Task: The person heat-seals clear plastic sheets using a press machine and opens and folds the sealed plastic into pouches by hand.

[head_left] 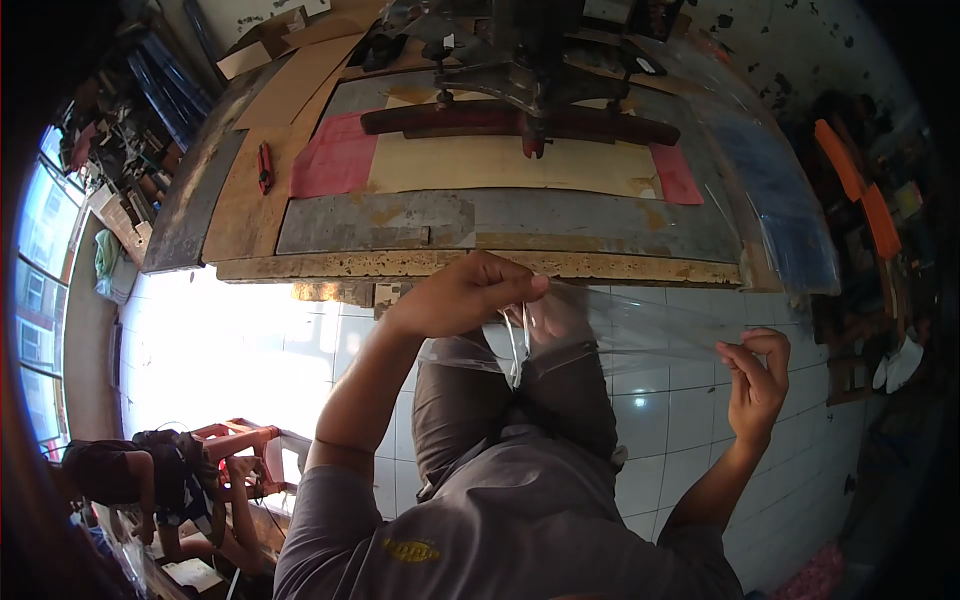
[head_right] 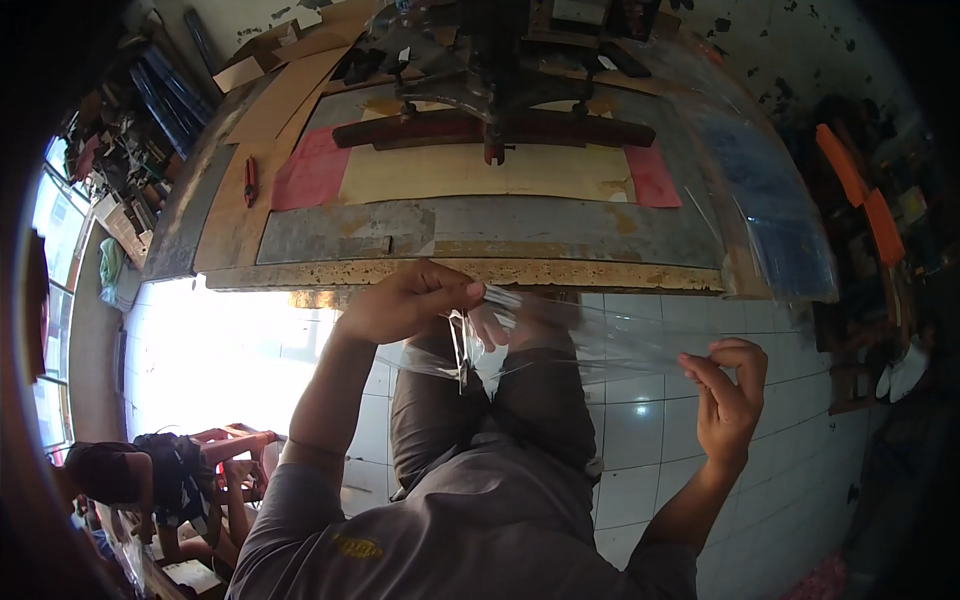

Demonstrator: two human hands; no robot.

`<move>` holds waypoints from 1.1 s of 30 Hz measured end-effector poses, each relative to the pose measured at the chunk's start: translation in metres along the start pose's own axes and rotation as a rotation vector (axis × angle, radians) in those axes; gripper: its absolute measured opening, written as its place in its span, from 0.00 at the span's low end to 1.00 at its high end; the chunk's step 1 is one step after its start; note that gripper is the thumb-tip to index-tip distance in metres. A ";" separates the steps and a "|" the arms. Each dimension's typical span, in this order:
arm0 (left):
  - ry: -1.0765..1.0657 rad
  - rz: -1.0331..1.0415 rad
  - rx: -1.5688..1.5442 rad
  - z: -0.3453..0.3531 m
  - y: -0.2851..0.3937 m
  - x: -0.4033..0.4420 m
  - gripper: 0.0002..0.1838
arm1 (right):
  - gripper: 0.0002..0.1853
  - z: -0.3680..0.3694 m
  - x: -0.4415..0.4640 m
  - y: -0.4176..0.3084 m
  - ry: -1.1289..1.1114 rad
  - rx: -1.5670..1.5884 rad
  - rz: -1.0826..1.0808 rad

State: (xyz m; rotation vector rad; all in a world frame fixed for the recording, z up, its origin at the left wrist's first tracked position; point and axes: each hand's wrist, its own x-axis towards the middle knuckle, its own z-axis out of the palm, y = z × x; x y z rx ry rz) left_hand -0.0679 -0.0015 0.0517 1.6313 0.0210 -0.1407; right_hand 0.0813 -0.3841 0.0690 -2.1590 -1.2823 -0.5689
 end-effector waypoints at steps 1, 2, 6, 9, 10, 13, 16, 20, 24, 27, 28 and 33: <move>0.009 -0.007 0.031 0.001 0.001 0.000 0.25 | 0.13 -0.005 -0.001 0.000 -0.023 -0.010 0.003; 0.017 -0.015 0.062 0.002 0.002 0.000 0.26 | 0.13 -0.009 -0.003 -0.001 -0.025 0.019 0.010; 0.029 -0.057 -0.023 0.008 0.004 0.002 0.26 | 0.11 -0.019 0.002 -0.003 -0.022 0.039 -0.044; 0.026 -0.090 -0.106 0.014 0.004 0.002 0.27 | 0.07 -0.021 0.004 0.002 -0.053 0.029 -0.039; 0.023 -0.094 -0.133 0.015 0.001 0.003 0.27 | 0.05 -0.021 0.003 0.006 -0.069 0.033 -0.021; -0.035 -0.079 -0.269 0.011 -0.007 0.000 0.24 | 0.05 -0.015 -0.005 0.017 -0.127 0.128 0.156; 0.007 0.010 -0.219 0.016 -0.013 0.000 0.19 | 0.06 -0.005 -0.011 0.026 -0.187 0.195 0.308; -0.034 0.171 -0.399 0.027 -0.007 -0.004 0.15 | 0.11 0.011 -0.009 0.020 -0.151 0.149 0.300; -0.034 0.334 -0.256 0.041 -0.007 -0.002 0.13 | 0.31 0.033 0.001 -0.016 -0.043 0.338 0.184; 0.116 0.486 0.032 0.065 0.002 0.003 0.11 | 0.44 0.048 0.015 -0.060 -0.021 0.556 0.132; 0.125 0.506 0.081 0.071 0.002 0.006 0.11 | 0.42 0.052 0.021 -0.073 -0.025 0.557 0.119; 0.214 0.494 0.142 0.085 0.001 0.006 0.08 | 0.34 0.067 0.035 -0.092 -0.099 0.574 0.159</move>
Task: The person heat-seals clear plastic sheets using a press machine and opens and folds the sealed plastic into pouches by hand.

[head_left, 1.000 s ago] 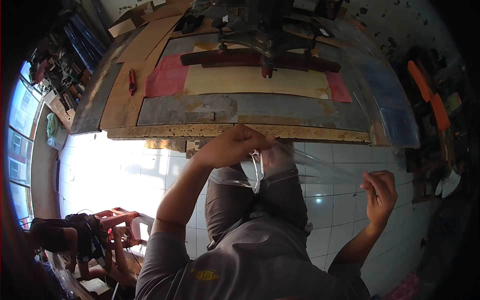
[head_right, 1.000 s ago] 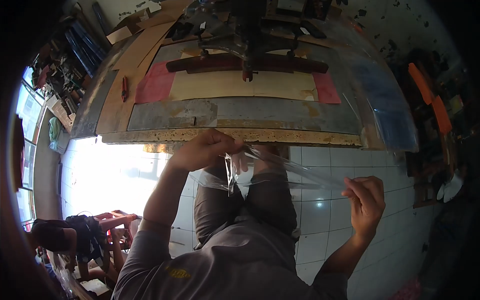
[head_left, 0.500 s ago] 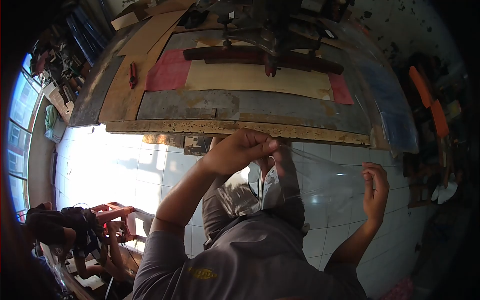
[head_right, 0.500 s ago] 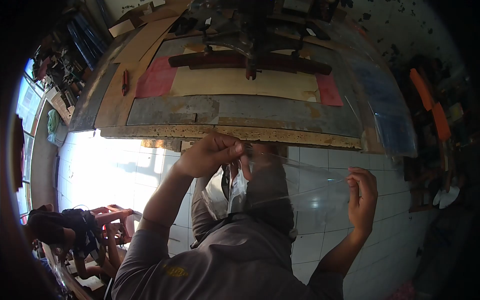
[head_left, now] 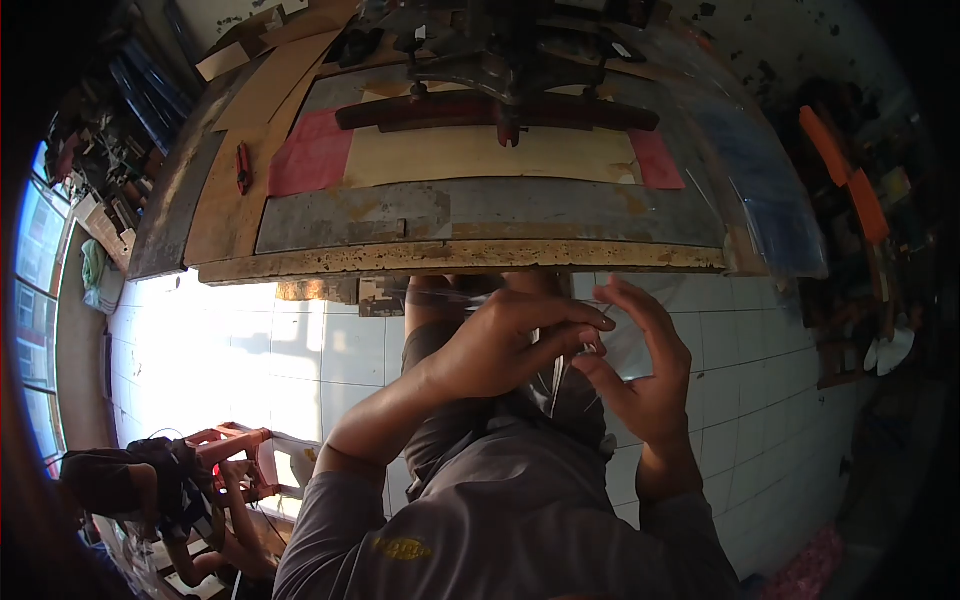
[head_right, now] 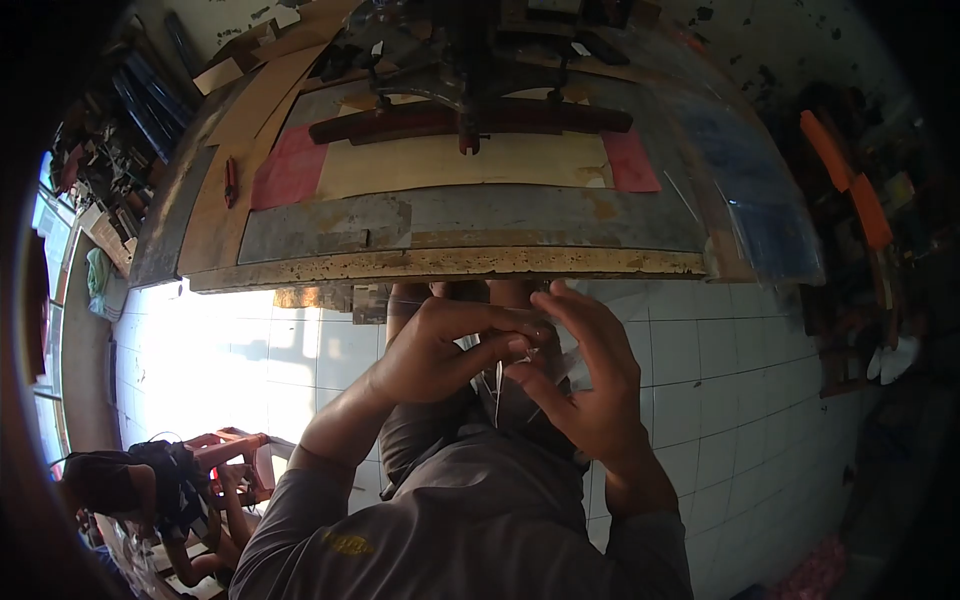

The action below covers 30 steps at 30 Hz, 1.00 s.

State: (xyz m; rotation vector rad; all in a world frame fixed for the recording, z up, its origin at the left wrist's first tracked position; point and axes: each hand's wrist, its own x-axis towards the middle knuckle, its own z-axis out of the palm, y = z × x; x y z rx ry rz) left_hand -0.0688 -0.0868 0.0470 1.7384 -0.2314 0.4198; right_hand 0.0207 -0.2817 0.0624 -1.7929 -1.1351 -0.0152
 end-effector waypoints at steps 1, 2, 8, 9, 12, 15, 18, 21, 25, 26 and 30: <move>0.010 0.007 0.065 -0.002 0.000 -0.001 0.09 | 0.31 -0.001 0.000 0.002 -0.019 -0.011 0.003; 0.021 0.013 0.130 -0.005 -0.001 -0.003 0.09 | 0.29 -0.004 -0.001 0.005 -0.040 -0.022 0.005; 0.114 0.136 0.266 0.001 0.000 -0.002 0.10 | 0.20 -0.004 0.002 0.004 0.019 -0.033 0.020; 0.125 0.144 0.288 0.003 0.000 -0.002 0.09 | 0.19 -0.003 0.002 0.004 0.041 -0.039 -0.006; 0.128 0.190 0.365 0.005 -0.002 -0.004 0.10 | 0.18 -0.005 0.003 -0.003 0.022 -0.031 0.008; 0.120 0.222 0.401 0.008 -0.002 -0.006 0.12 | 0.15 -0.004 0.001 0.005 0.059 -0.026 0.019; 0.147 0.126 0.451 0.007 -0.001 -0.012 0.18 | 0.10 -0.013 0.006 0.005 0.059 -0.001 0.062; 0.258 -0.019 0.445 -0.002 -0.008 -0.016 0.26 | 0.09 -0.027 0.010 0.012 0.078 0.101 0.122; 0.233 -0.159 0.674 -0.032 -0.016 -0.019 0.39 | 0.07 -0.043 0.013 0.016 0.094 0.179 0.115; 0.193 -0.170 0.749 -0.041 -0.021 -0.021 0.40 | 0.07 -0.048 0.012 0.017 0.126 0.188 0.121; 0.230 -0.278 0.759 -0.067 -0.031 -0.026 0.25 | 0.10 -0.072 0.008 0.027 0.224 0.227 0.140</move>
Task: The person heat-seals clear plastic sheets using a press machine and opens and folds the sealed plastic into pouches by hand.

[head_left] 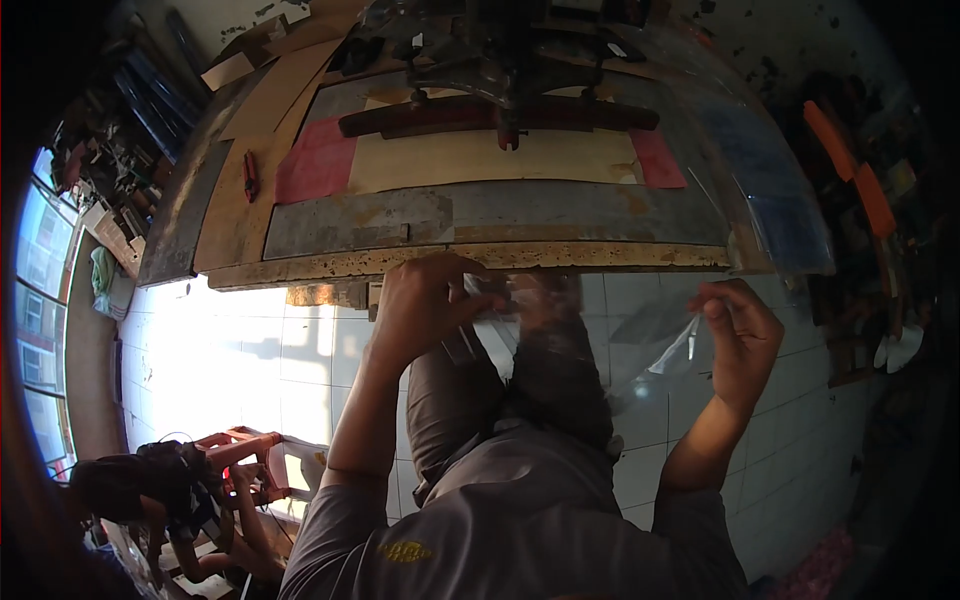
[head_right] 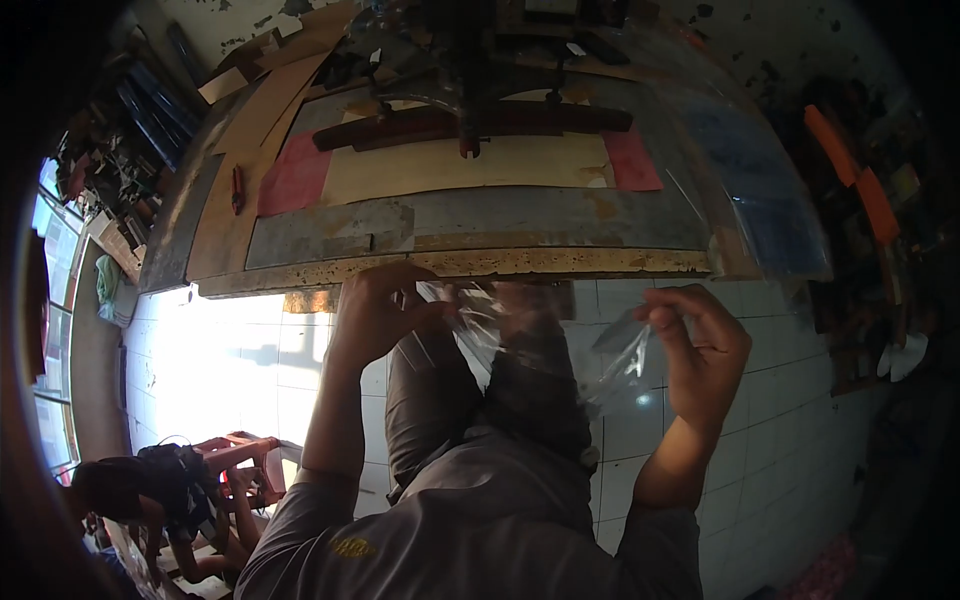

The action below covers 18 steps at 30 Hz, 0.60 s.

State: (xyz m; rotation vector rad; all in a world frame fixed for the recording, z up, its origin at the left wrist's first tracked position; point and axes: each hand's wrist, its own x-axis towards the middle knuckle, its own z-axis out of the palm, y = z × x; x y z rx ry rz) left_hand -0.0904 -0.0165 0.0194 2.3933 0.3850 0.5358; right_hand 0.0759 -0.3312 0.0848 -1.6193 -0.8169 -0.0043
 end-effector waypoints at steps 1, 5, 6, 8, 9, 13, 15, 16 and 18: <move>-0.041 -0.047 0.011 -0.007 0.004 0.001 0.18 | 0.10 -0.005 0.001 0.001 0.022 0.021 0.002; -0.024 0.129 -0.073 -0.009 -0.008 0.008 0.14 | 0.14 -0.028 0.010 0.014 0.075 -0.017 0.006; 0.029 0.192 -0.109 -0.007 -0.013 0.010 0.13 | 0.15 -0.033 0.014 0.018 0.092 -0.040 0.005; 0.060 0.248 -0.267 -0.009 -0.015 0.014 0.13 | 0.17 -0.040 0.022 0.028 0.109 -0.045 0.052; 0.038 0.242 -0.390 -0.010 -0.014 0.017 0.13 | 0.17 -0.042 0.028 0.033 0.112 -0.025 0.075; -0.105 -0.044 -0.441 -0.018 -0.021 0.022 0.15 | 0.17 -0.033 0.051 0.059 0.107 -0.073 0.171; -0.078 -0.111 -0.495 -0.029 -0.008 0.029 0.15 | 0.17 -0.028 0.061 0.077 0.063 -0.049 0.196; -0.065 -0.144 -0.522 -0.034 -0.004 0.033 0.16 | 0.17 -0.024 0.067 0.087 0.041 -0.037 0.208; -0.040 -0.106 -0.524 -0.037 -0.013 0.041 0.18 | 0.17 -0.014 0.076 0.106 -0.002 0.021 0.216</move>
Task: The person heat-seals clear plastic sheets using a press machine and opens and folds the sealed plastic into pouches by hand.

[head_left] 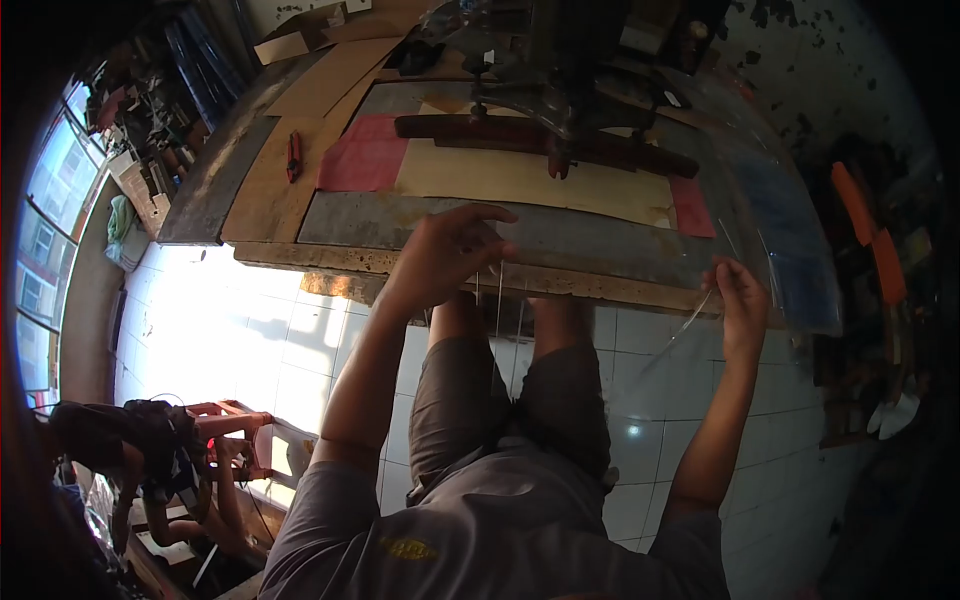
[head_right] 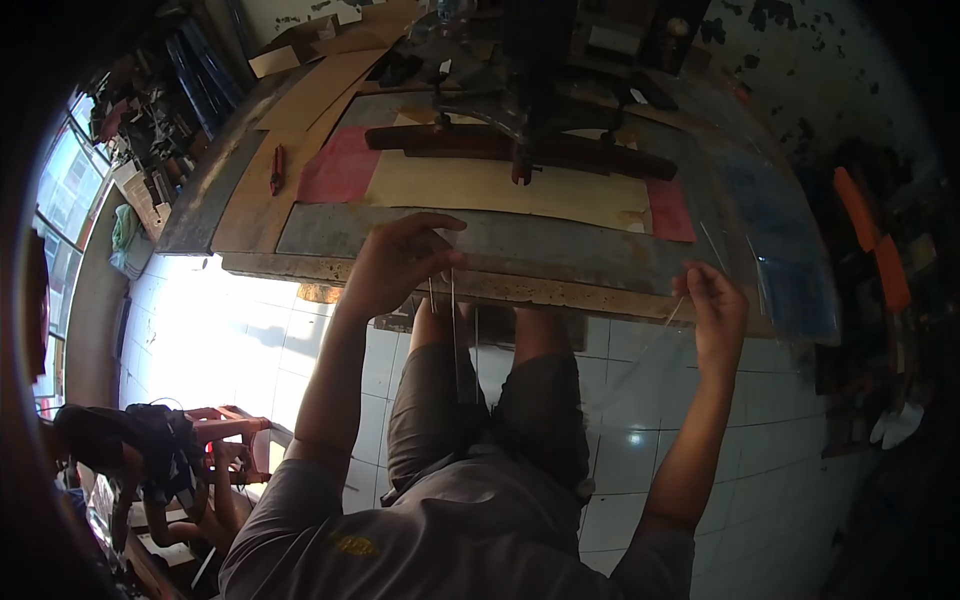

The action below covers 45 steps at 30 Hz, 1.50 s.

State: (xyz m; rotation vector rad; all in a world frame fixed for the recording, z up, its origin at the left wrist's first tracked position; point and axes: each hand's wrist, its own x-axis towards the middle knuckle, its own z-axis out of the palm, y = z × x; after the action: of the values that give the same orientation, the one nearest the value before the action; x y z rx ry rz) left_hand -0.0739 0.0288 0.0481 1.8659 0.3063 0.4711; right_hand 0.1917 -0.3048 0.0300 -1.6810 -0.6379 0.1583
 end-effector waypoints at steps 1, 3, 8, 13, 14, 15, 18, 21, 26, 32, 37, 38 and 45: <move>0.006 0.022 0.001 -0.004 -0.005 0.004 0.19 | 0.17 0.004 0.006 0.006 -0.012 -0.018 0.012; 0.023 0.002 0.004 -0.011 -0.019 0.011 0.18 | 0.18 0.013 0.021 0.019 -0.049 -0.041 0.024; 0.061 0.047 0.042 -0.022 -0.055 0.030 0.14 | 0.17 0.047 0.033 0.037 -0.004 -0.152 0.025; 0.082 -0.055 0.076 -0.021 -0.055 0.028 0.14 | 0.16 0.055 0.028 0.033 0.062 -0.205 0.049; 0.091 -0.032 0.045 -0.020 -0.058 0.028 0.14 | 0.16 0.055 0.027 0.034 0.063 -0.186 0.051; 0.098 -0.007 0.013 -0.019 -0.060 0.027 0.14 | 0.16 0.054 0.027 0.034 0.067 -0.169 0.052; 0.090 0.001 0.027 -0.019 -0.062 0.028 0.14 | 0.17 0.052 0.029 0.037 0.049 -0.175 0.033; 0.086 -0.003 0.023 -0.020 -0.066 0.028 0.13 | 0.18 0.054 0.028 0.037 0.068 -0.146 0.030; 0.122 0.000 -0.009 -0.016 -0.052 0.022 0.12 | 0.18 0.039 0.026 0.045 -0.023 -0.014 -0.005; -0.305 0.253 -0.262 0.019 -0.025 -0.034 0.10 | 0.16 -0.018 -0.025 -0.012 0.011 -0.225 -0.086; -0.782 0.639 -0.502 0.150 0.005 -0.082 0.20 | 0.14 -0.083 -0.053 -0.046 0.102 -0.001 -0.021; -0.870 0.669 -0.516 0.168 0.010 -0.090 0.23 | 0.13 -0.102 -0.053 -0.046 0.077 0.092 -0.012; -0.589 0.536 -0.351 0.227 -0.008 -0.061 0.31 | 0.14 -0.149 -0.080 -0.083 -0.208 0.430 -0.205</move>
State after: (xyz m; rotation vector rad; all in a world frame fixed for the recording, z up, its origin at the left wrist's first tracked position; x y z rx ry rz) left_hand -0.0226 -0.1852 -0.0361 1.6347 -0.6465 0.2824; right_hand 0.1642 -0.4667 0.1215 -1.1869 -0.8605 0.3033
